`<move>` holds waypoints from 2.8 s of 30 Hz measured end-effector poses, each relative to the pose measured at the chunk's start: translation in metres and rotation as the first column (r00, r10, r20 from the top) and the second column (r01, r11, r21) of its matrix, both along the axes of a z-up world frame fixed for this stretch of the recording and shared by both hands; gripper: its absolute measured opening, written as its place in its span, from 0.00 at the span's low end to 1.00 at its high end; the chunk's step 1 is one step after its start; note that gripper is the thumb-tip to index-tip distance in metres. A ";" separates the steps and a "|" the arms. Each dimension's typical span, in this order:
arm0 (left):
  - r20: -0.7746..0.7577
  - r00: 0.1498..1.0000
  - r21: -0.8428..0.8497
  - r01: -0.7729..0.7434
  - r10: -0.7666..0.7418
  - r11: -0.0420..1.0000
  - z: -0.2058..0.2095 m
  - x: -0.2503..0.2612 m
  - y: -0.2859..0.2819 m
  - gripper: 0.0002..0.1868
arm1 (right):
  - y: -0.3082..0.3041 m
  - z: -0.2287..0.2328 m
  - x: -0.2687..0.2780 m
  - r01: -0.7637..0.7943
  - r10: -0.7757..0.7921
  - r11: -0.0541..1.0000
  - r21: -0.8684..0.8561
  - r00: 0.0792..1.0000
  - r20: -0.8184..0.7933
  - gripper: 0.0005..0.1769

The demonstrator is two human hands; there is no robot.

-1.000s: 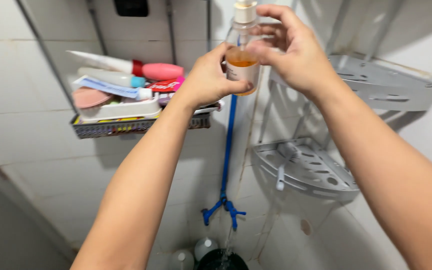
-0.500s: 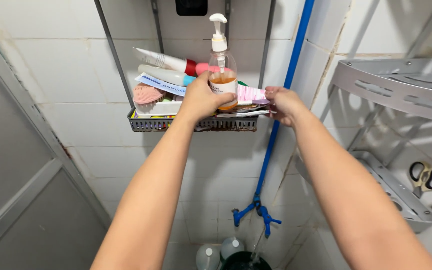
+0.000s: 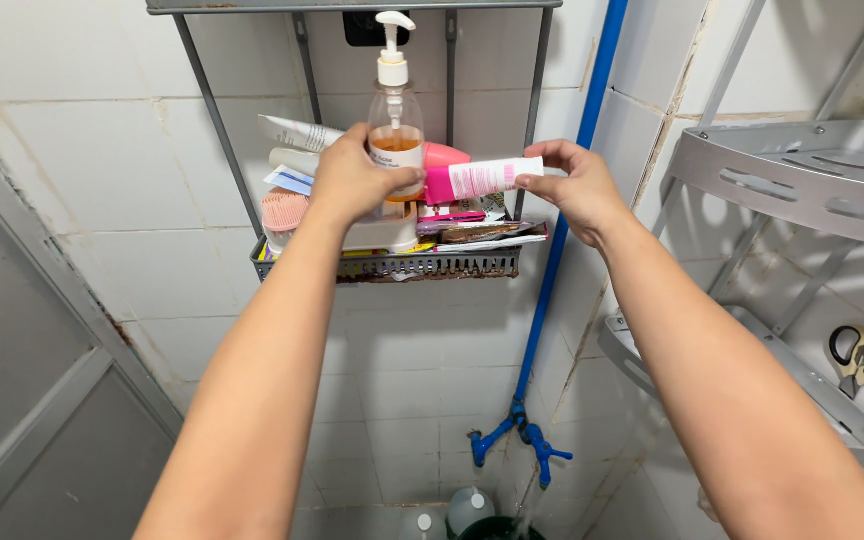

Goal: Organizing various toiletries, soap, and containers on bathroom corner shelves.

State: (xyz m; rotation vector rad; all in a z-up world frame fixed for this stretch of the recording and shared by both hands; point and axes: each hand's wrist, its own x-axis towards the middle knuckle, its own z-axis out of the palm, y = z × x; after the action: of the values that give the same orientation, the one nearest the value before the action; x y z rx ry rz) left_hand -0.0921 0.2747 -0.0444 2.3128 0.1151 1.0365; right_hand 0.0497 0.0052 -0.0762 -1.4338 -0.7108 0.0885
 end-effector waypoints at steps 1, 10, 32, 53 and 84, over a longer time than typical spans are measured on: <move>0.001 1.000 0.000 0.000 0.000 1.000 0.002 -0.002 0.002 0.37 | 0.001 0.003 -0.003 0.000 0.000 1.000 0.000 1.000 0.001 0.21; -0.063 0.980 -0.006 -0.191 0.190 0.982 0.010 -0.018 0.018 0.36 | 0.012 0.013 -0.023 0.134 -0.171 0.979 0.151 0.948 0.268 0.19; 0.000 0.999 -0.048 0.033 -0.033 0.998 0.003 -0.001 0.022 0.36 | 0.030 -0.011 -0.046 0.546 -0.151 0.769 -0.332 0.660 0.736 0.14; -0.146 0.972 -0.020 0.181 -0.182 0.983 0.011 0.002 0.017 0.37 | 0.087 0.024 -0.058 0.211 0.038 0.926 -0.312 0.771 0.636 0.38; -0.051 0.946 0.407 -0.274 0.321 0.871 0.003 0.005 0.112 0.25 | 0.162 0.021 -0.040 0.611 0.053 0.636 -0.472 0.575 0.816 0.42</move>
State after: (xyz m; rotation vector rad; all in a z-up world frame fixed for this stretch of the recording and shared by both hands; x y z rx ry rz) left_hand -0.0875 0.3864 -0.0415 2.7916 0.3500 1.1587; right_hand 0.0098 0.1671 -0.0548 -2.4242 -1.1982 -0.6795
